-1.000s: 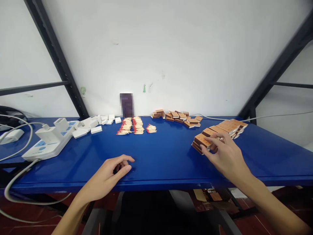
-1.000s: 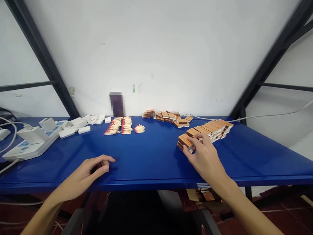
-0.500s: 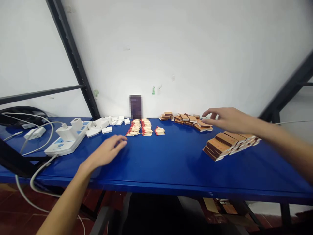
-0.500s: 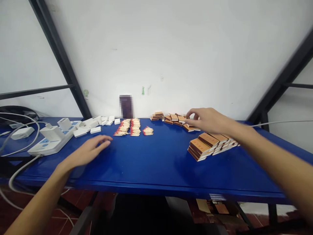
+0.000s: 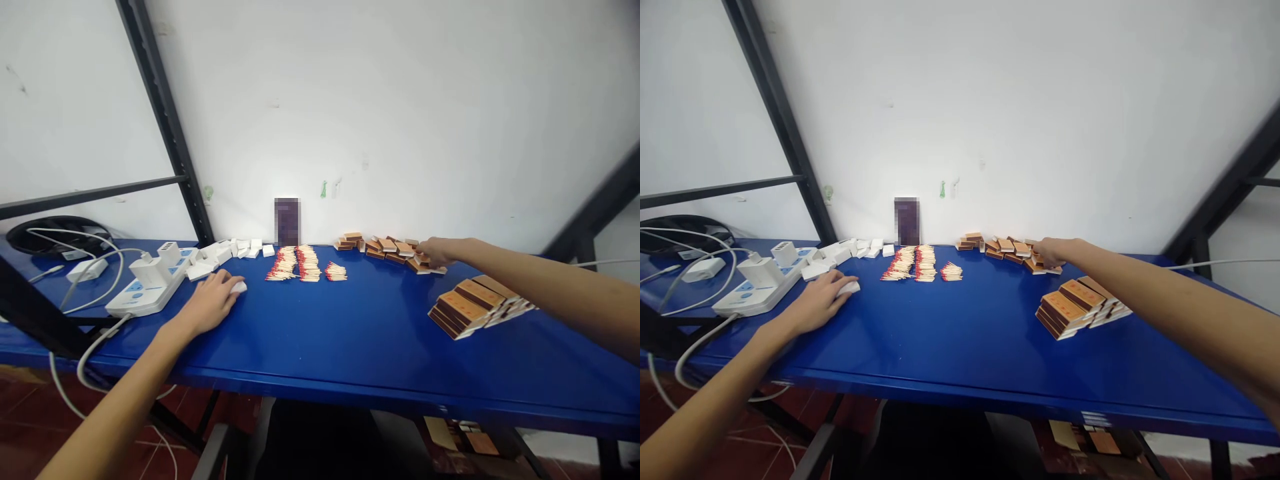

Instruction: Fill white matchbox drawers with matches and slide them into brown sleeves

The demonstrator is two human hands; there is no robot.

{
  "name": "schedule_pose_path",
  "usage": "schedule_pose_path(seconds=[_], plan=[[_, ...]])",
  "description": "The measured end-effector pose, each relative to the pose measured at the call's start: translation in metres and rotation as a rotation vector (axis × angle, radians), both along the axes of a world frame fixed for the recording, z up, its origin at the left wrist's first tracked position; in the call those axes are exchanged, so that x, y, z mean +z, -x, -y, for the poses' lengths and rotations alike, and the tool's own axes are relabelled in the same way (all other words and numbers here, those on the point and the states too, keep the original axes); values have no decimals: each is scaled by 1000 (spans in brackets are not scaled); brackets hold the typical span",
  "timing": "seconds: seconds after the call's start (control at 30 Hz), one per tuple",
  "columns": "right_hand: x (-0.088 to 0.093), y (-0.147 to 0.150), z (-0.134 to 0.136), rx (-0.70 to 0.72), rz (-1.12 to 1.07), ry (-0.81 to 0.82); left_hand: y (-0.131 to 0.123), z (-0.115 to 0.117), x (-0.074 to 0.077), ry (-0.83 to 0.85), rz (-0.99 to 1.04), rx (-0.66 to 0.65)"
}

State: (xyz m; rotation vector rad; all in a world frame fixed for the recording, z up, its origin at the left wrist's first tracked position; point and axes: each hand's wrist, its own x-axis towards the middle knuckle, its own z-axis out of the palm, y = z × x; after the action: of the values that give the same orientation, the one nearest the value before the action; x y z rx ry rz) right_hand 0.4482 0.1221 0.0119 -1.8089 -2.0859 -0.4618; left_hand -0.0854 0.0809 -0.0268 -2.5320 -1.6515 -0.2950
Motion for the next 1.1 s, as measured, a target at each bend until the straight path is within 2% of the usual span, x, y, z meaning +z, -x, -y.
schedule_pose_path(seconds=[0.07, 0.2, 0.27, 0.37, 0.4, 0.43, 0.47, 0.53, 0.6, 0.7, 0.8, 1.0, 1.1], plan=[[6, -3, -1, -23, 44, 146, -7, 25, 4, 85, 154, -115], [22, 9, 4, -76, 104, 313, -20, 62, 14, 310, 333, -189], [27, 29, 12, -68, 81, 401, -29, 71, 17, 364, 378, -245], [27, 69, 29, 17, 71, 492, -48, 80, 17, 367, 486, -340], [25, 82, 34, 70, 82, 554, -55, 84, 17, 360, 547, -360], [24, 94, 40, 158, 121, 695, -62, 87, 15, 358, 620, -370], [23, 104, 44, 179, 164, 777, -69, 91, 13, 366, 686, -381], [21, 119, 48, 168, 218, 836, -80, 98, 8, 373, 755, -407], [19, 131, 48, 186, 233, 750, -86, 102, 2, 361, 733, -424], [10, 148, 43, 253, 206, 483, -90, 102, -6, 319, 665, -410], [-5, 164, 39, 232, 200, 299, -90, 100, -10, 192, 642, -374], [-28, 176, 34, 169, 193, 233, -88, 103, -11, -221, 612, -310], [-36, 177, 35, 177, 195, 217, -86, 105, -11, -270, 636, -300]])
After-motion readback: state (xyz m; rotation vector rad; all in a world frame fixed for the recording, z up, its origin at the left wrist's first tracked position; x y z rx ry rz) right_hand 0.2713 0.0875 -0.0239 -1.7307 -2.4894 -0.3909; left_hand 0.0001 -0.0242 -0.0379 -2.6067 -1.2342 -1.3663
